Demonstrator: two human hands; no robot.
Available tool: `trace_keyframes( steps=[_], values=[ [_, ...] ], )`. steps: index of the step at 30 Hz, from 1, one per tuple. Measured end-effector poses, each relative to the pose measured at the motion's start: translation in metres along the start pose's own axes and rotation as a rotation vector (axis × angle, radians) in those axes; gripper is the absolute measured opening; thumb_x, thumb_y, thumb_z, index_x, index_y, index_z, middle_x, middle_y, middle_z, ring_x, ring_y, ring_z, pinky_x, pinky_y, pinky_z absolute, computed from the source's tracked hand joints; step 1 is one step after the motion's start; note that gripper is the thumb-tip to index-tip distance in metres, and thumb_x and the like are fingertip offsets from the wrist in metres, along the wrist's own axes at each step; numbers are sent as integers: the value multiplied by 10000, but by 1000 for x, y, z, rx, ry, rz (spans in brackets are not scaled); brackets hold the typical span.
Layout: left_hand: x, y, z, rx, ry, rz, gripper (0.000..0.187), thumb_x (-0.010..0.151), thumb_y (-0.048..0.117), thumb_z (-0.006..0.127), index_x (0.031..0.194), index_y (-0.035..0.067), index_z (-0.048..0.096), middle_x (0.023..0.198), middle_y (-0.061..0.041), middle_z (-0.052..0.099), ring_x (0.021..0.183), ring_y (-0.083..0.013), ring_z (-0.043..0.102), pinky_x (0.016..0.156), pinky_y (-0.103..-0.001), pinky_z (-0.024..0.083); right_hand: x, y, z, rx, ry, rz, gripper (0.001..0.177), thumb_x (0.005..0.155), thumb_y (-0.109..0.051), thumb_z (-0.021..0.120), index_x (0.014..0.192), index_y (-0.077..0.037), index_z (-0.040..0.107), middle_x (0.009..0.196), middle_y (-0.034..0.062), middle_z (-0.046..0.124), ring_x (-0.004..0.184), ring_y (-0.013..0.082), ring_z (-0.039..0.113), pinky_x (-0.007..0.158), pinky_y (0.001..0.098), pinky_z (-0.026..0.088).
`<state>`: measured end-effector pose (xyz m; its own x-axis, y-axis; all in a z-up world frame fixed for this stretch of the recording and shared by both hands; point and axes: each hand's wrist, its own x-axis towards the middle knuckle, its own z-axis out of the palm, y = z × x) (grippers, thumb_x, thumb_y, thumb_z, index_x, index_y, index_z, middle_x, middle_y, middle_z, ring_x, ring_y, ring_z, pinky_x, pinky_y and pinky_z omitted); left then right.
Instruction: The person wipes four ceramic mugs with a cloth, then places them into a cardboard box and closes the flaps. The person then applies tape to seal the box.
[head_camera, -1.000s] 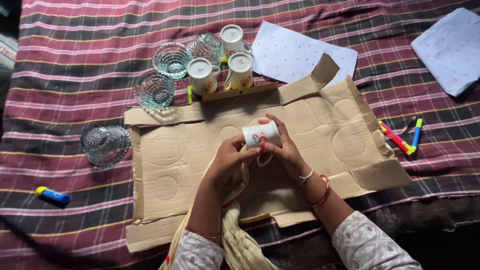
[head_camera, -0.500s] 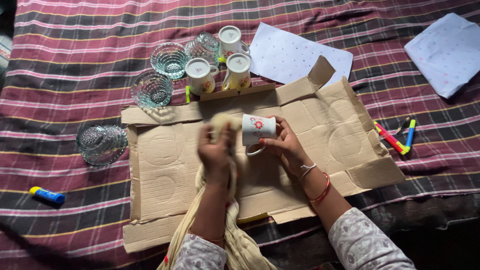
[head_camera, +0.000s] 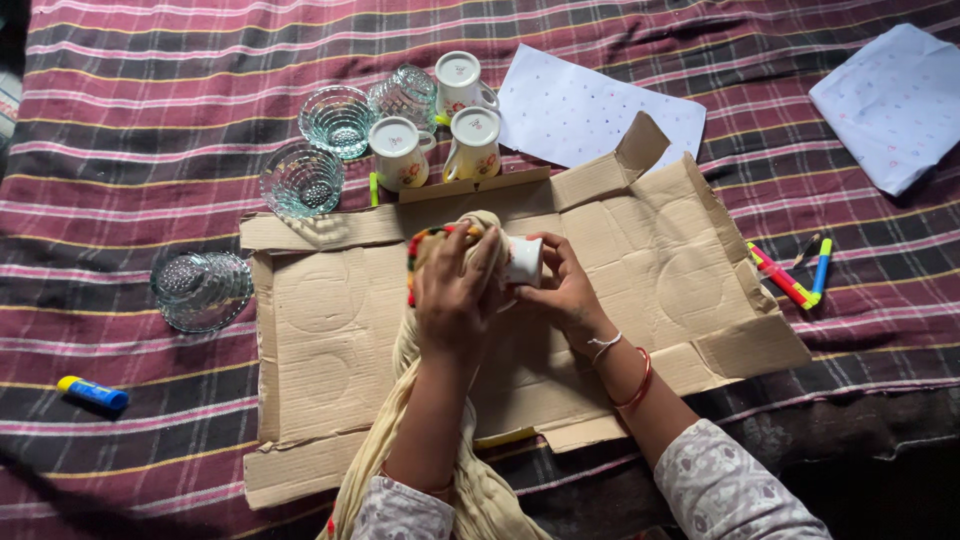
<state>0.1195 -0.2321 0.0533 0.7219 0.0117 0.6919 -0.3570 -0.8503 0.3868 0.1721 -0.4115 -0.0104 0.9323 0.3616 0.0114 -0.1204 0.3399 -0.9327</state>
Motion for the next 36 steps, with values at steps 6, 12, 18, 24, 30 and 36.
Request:
trace_keyframes(
  steps=[6, 12, 18, 24, 30, 36],
  values=[
    [-12, -1, 9, 126, 14, -173, 479, 1041, 307, 658, 1490, 165, 575, 1468, -122, 542, 1240, -346, 597, 979, -469, 534, -5, 9, 8, -232, -16, -190, 810, 727, 25, 805, 1434, -94, 428, 1399, 97, 566, 1075, 188, 702, 875, 322, 644],
    [-13, 4, 6, 166, -50, 235, 412, 1042, 260, 651, 1453, 252, 630, 1473, -20, 585, 1252, -245, 623, 970, -438, 523, -6, 16, 6, -261, 117, -217, 799, 776, 47, 797, 1469, -117, 435, 1355, 94, 602, 981, 142, 712, 792, 257, 629],
    [-6, 5, 8, 144, -4, 46, 525, 984, 279, 641, 1494, 222, 531, 1466, -78, 562, 1270, -326, 609, 977, -473, 509, -14, 5, 14, -346, 132, -241, 811, 781, 55, 838, 1489, -92, 470, 1236, 121, 641, 964, 162, 711, 768, 290, 630],
    [-11, -1, 13, -12, -183, -82, 657, 914, 246, 699, 1514, 97, 475, 1355, -139, 610, 1056, -345, 653, 892, -460, 537, -21, -12, 21, -218, 212, -387, 897, 742, 80, 789, 1502, -96, 346, 1333, 128, 616, 1178, 200, 662, 977, 340, 610],
    [-11, 0, 14, -73, -295, -239, 654, 869, 227, 728, 1487, 166, 520, 1236, -130, 665, 1051, -337, 686, 886, -436, 557, -13, -13, 13, -276, 131, -329, 842, 730, 50, 742, 1500, -67, 421, 1466, 135, 575, 1333, 221, 582, 1128, 358, 505],
    [-6, 7, -2, 27, 70, 58, 409, 987, 151, 658, 1394, 170, 627, 1381, -116, 626, 1205, -308, 652, 950, -436, 531, -7, -7, 10, -833, 185, -354, 752, 736, -304, 890, 1387, -97, 573, 1263, 134, 713, 1158, 289, 692, 1009, 409, 526]
  ],
)
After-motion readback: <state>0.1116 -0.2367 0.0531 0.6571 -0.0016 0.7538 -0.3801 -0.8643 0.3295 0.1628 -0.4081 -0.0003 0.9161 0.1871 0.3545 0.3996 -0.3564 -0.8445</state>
